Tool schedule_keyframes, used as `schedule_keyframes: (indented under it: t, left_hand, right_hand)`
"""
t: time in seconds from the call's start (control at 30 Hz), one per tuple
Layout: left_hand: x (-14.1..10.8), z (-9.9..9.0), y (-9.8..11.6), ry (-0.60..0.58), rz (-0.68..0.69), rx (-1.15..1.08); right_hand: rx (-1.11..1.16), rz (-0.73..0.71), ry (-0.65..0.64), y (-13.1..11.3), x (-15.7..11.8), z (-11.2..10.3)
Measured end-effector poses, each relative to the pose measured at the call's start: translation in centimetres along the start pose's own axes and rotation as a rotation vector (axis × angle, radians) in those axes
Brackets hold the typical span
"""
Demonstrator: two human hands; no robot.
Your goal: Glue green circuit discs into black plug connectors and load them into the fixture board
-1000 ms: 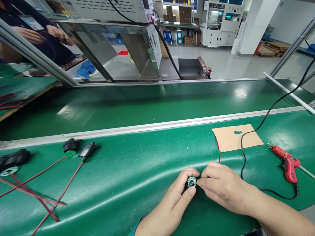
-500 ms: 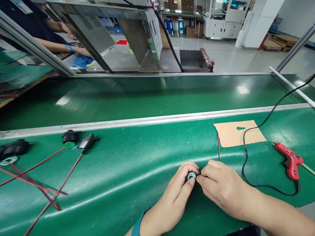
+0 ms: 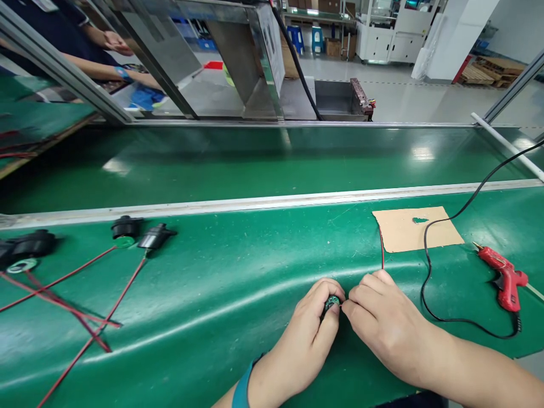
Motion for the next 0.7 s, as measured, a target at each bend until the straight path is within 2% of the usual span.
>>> schedule_keyframes:
  t: [0.23, 0.47, 0.7]
  left_hand:
    - [0.22, 0.05, -0.26, -0.01, -0.04, 0.03]
    - [0.22, 0.04, -0.31, -0.023, -0.067, -0.031]
    - [0.11, 0.32, -0.39, -0.015, -0.06, -0.043]
  right_hand:
    - [-0.026, -0.029, -0.046, -0.14, 0.45, -0.51]
    - [-0.009, -0.085, -0.003, -0.36, 0.24, -0.96]
    - [-0.089, -0.131, -0.088, -0.4, 0.92, -0.88]
Point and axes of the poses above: each hand's wrist, its own x-axis towards the middle knuckle, its own z-axis out of the palm, y = z × x, the point moved 2 cm from there along x, towards the middle knuckle, and after that the axes turned 15 degrees about z, right-handed, at the moved point
